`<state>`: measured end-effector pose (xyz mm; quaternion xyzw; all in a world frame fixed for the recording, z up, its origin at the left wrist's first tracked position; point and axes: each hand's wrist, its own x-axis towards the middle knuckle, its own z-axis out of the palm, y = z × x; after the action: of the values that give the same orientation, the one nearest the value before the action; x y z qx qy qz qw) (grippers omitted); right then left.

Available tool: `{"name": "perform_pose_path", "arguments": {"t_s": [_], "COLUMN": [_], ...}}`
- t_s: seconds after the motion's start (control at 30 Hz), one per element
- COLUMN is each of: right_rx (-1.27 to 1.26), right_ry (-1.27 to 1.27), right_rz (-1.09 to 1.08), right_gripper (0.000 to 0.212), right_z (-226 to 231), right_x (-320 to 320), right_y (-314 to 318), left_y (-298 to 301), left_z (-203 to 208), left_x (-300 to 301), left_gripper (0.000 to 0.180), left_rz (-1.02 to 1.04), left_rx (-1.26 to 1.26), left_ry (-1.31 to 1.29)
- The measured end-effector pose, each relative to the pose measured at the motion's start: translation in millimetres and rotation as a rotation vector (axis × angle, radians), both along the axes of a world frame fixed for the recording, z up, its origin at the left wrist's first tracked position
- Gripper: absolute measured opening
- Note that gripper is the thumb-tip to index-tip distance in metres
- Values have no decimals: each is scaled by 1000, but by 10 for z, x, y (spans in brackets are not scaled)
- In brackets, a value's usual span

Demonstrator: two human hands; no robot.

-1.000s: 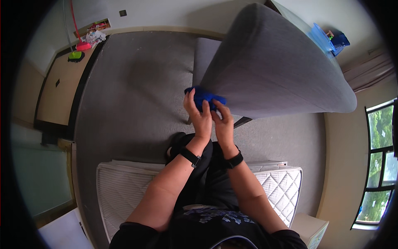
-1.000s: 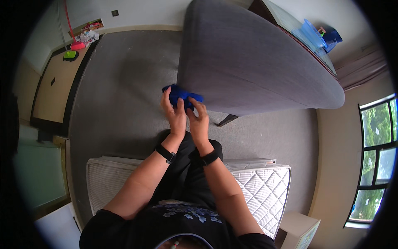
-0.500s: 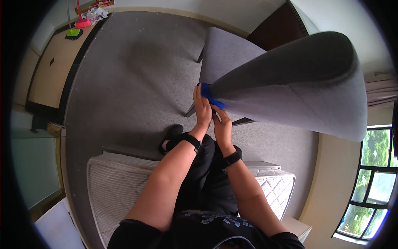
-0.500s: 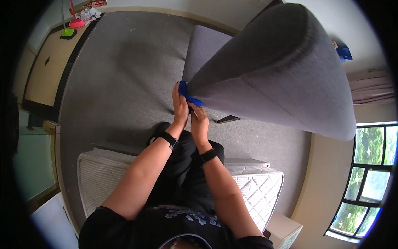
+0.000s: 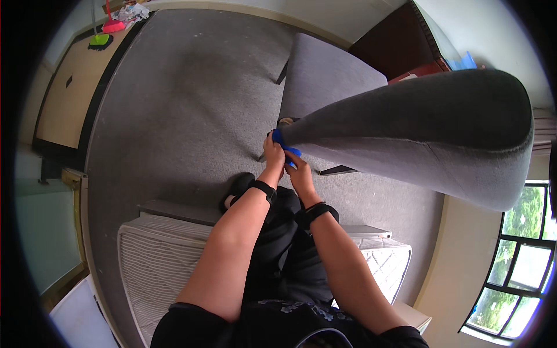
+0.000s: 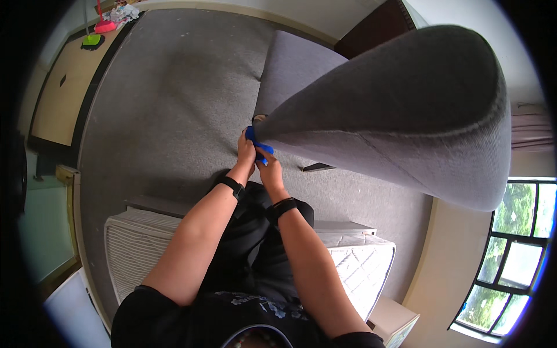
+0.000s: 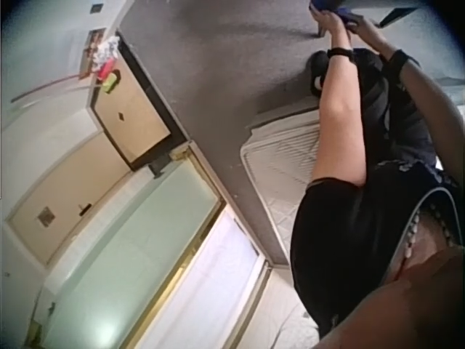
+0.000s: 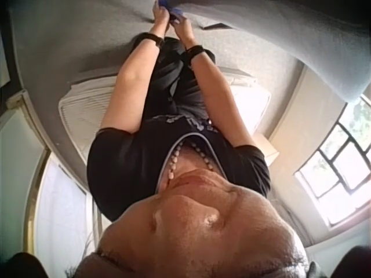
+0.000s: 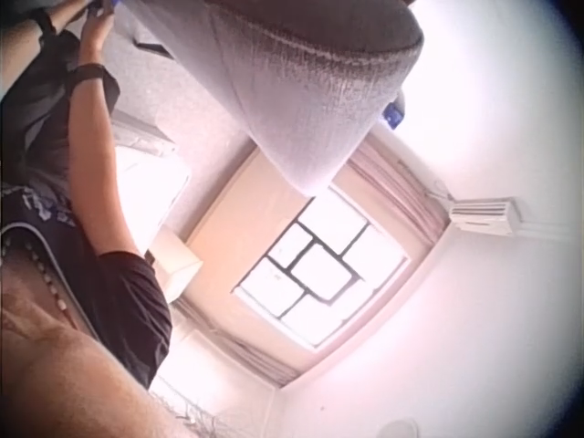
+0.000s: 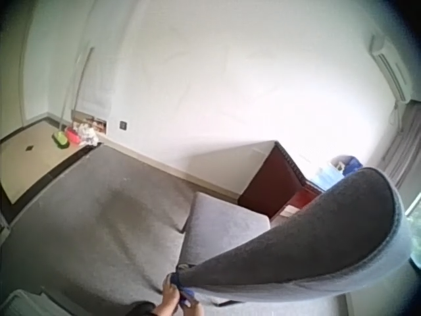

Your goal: The person is cleaning a grey upholstered chair using a blue cloth and rinsing the cloth in a plastic basin.

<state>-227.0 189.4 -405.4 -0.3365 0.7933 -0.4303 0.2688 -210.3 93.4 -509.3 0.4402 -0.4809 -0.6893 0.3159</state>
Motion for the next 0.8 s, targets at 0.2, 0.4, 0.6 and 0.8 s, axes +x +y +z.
{"name": "perform_pose_path", "arguments": {"t_s": [0.2,0.4,0.6,0.8], "right_rx": [-62,-354,-389,-254], "right_ry": [77,28,256,355], "right_rz": [-127,-326,-394,-332], "right_gripper": [36,33,25,29], "right_z": [642,1403,1247,831], "right_x": [24,105,129,-8], "right_y": [204,606,567,535], "left_y": [404,862,973,814], "left_z": [1144,2394,2047,1451], "left_x": [161,366,148,-119], "left_gripper": [50,64,61,43], "left_rz": [77,-106,-122,-52], "left_rx": [359,343,-166,223], "left_ry": [245,535,225,120]}}
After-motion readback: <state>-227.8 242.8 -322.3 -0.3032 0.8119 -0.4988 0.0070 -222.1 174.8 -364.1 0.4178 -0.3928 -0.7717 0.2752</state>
